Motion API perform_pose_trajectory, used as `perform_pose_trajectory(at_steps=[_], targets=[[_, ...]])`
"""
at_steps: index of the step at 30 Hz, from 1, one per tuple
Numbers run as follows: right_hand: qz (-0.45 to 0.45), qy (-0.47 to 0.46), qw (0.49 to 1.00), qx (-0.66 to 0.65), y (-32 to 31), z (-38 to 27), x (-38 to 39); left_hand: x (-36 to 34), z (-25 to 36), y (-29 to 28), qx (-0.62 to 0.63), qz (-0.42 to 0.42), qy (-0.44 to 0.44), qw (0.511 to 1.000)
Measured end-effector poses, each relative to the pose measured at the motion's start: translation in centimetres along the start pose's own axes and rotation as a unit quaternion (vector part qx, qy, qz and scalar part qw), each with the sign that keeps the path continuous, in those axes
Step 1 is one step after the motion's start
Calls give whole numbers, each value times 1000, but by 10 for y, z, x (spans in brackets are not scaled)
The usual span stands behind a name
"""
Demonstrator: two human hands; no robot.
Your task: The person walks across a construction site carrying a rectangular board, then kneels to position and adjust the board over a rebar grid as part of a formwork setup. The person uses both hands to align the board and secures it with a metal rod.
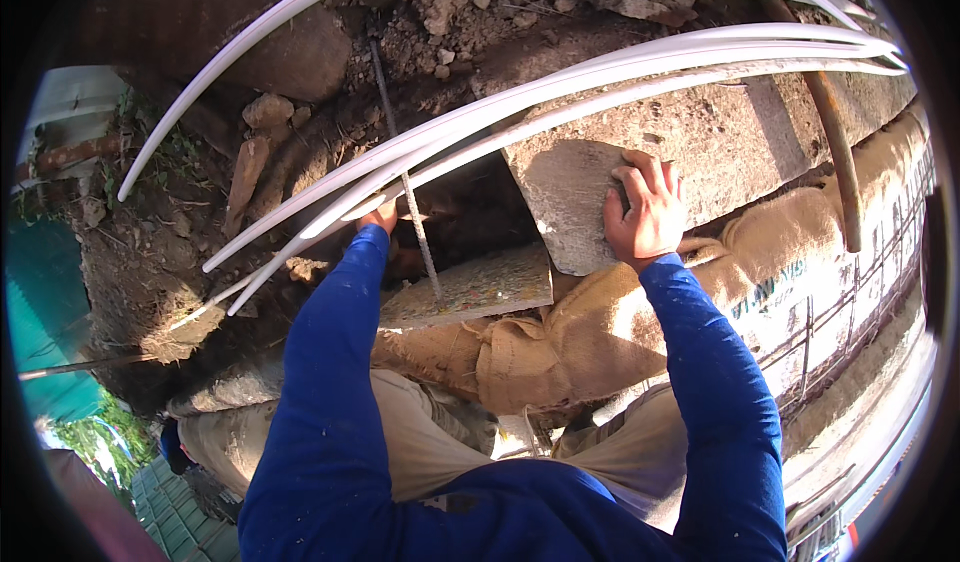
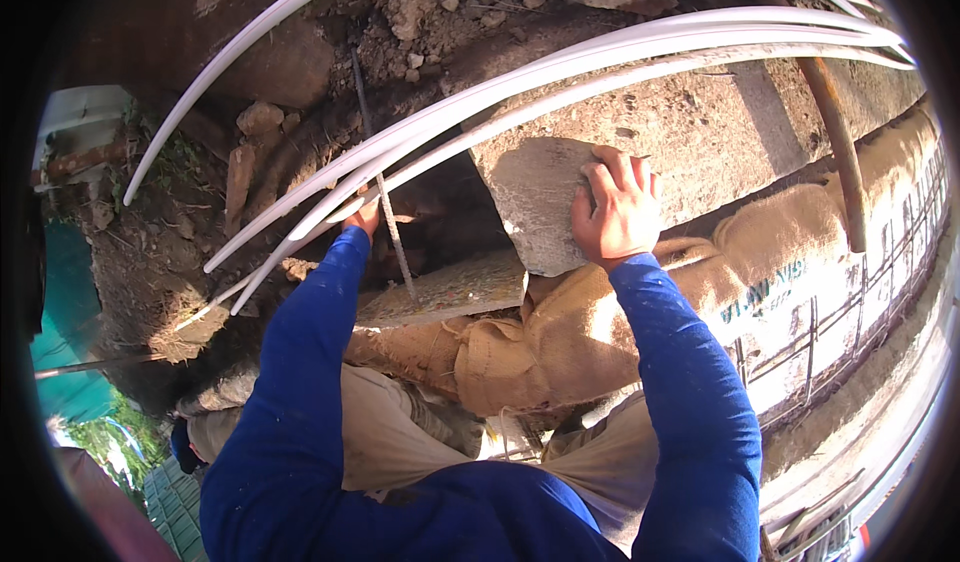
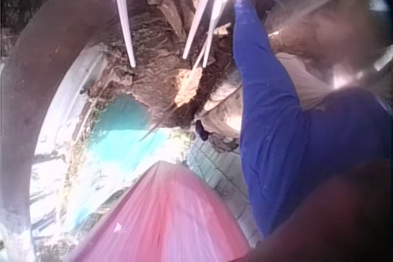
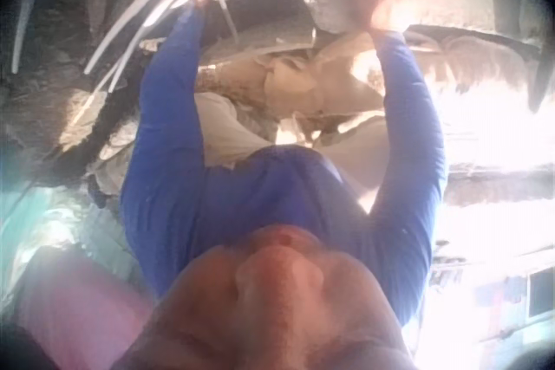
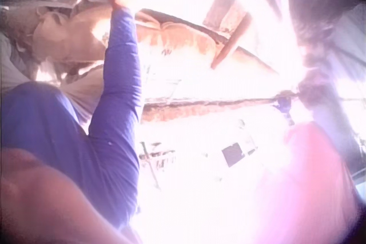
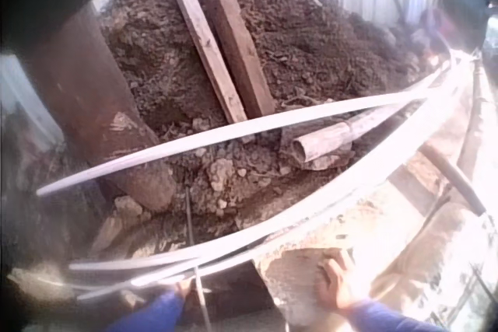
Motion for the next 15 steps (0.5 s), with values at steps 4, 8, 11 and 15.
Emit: perform_pose_trajectory(at_steps=[4, 8, 11, 15], targets=[[15, -25, 999, -44, 3, -16, -13, -7, -40, -19, 340, 75, -53, 936], [3, -6, 1000, -20, 3, -3, -1, 46, 7, -16, 336, 65, -62, 938], [15, -16, 1000, -18, 0, -6, -3, 70, 15, -42, 228, 65, -99, 967], [18, -44, 999, -25, 7, -11, -8, 44, -30, -26, 74, 91, -27, 993]])
Point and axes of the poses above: each hand's wrist, its own x-axis away from the middle knuckle, its own y-axis out of the palm, z = x × y, the point moved 4 cm from there along -x, towards the middle knuckle, and after that the axes turned 7 degrees about -y, right-handed, at the moved point
